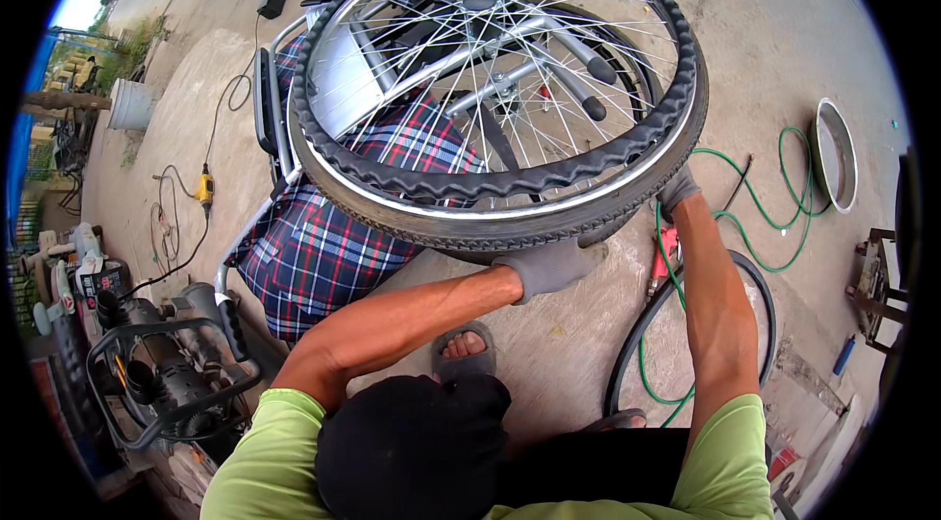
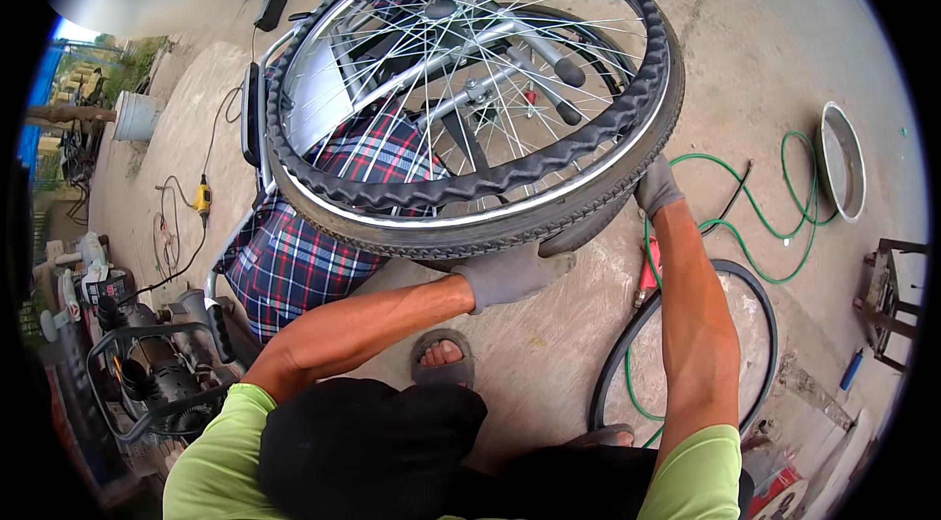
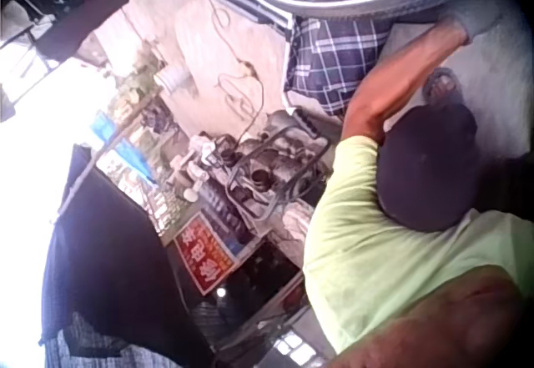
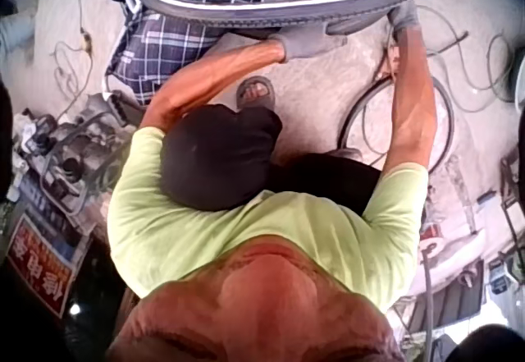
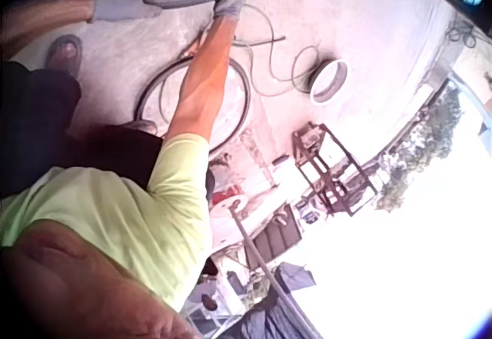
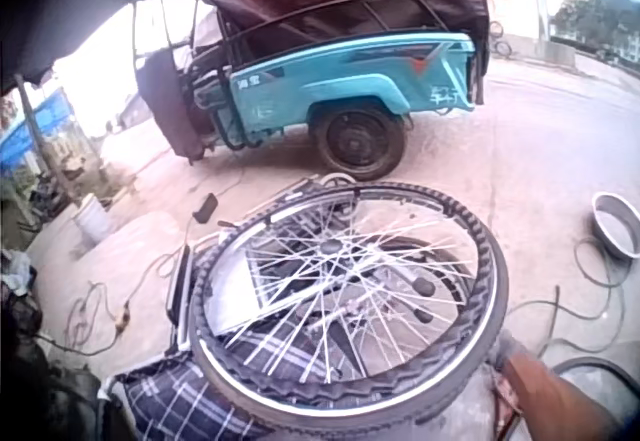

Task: The person installs a bicycle tire onto a wheel rim by hand, pressing the tire bead into the rim and rotating the wheel to seat the tire evenly. The person uses both hands to push the tire onto the rim and checks the fit around the circumference.

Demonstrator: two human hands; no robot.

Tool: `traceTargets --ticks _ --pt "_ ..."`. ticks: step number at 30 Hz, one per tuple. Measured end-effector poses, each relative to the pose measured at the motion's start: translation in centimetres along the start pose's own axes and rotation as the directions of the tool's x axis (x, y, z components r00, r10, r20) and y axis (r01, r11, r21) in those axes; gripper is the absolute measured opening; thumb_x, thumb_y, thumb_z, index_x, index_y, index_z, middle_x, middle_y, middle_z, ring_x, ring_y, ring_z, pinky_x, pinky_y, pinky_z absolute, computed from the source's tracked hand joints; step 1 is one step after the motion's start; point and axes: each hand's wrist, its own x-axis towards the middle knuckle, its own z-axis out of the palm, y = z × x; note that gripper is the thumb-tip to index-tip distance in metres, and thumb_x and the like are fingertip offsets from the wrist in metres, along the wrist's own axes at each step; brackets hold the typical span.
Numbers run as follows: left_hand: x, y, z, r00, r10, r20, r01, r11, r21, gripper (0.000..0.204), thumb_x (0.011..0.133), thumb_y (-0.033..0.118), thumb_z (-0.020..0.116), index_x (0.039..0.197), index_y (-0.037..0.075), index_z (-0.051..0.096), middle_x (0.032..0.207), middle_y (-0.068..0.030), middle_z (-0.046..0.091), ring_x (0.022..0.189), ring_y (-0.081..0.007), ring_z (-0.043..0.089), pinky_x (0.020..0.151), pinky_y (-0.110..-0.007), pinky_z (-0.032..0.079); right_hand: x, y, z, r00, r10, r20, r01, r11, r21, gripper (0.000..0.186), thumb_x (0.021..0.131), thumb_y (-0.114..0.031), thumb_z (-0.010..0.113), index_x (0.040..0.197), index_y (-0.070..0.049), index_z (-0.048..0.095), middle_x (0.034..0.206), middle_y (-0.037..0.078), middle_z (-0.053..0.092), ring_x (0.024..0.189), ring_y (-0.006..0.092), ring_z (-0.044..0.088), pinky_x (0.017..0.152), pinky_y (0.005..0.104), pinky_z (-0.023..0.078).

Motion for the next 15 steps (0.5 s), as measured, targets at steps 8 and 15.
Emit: traceTargets --ticks 8,15 --pt "4.6 -9.9 7.2 0.959 0.258 -0.113 -0.28 0.92 -0.275 0.056 0.102 0.038 0.053 0.15 0.01 0.042 0.152 -0.0153 0.044 0.138 -0.0207 0.041 0.114 -0.036 0.031 2.3 1.0 1.1 0.998 0.019 0.059 -0.018 1.0 -0.004 0.021 0.097 -0.018 0.053 0.111 -0.005 0.063 0.1 0.007 0.067 0.087 0.0215 0.065 0.078 0.0365 0.055" --pt "4.9 -14.2 8.0 0.983 0.181 0.02 -0.129 0.769 -0.626 0.054 0.102 0.039 0.054 0.147 0.009 0.046 0.149 -0.017 0.047 0.135 -0.0217 0.045 0.112 -0.037 0.035 -0.5 2.7 2.6 0.947 -0.234 -0.221 0.183 0.957 -0.227 0.02 0.093 -0.018 0.058 0.108 -0.006 0.064 0.098 0.009 0.067 0.088 0.0252 0.064 0.079 0.0398 0.053"
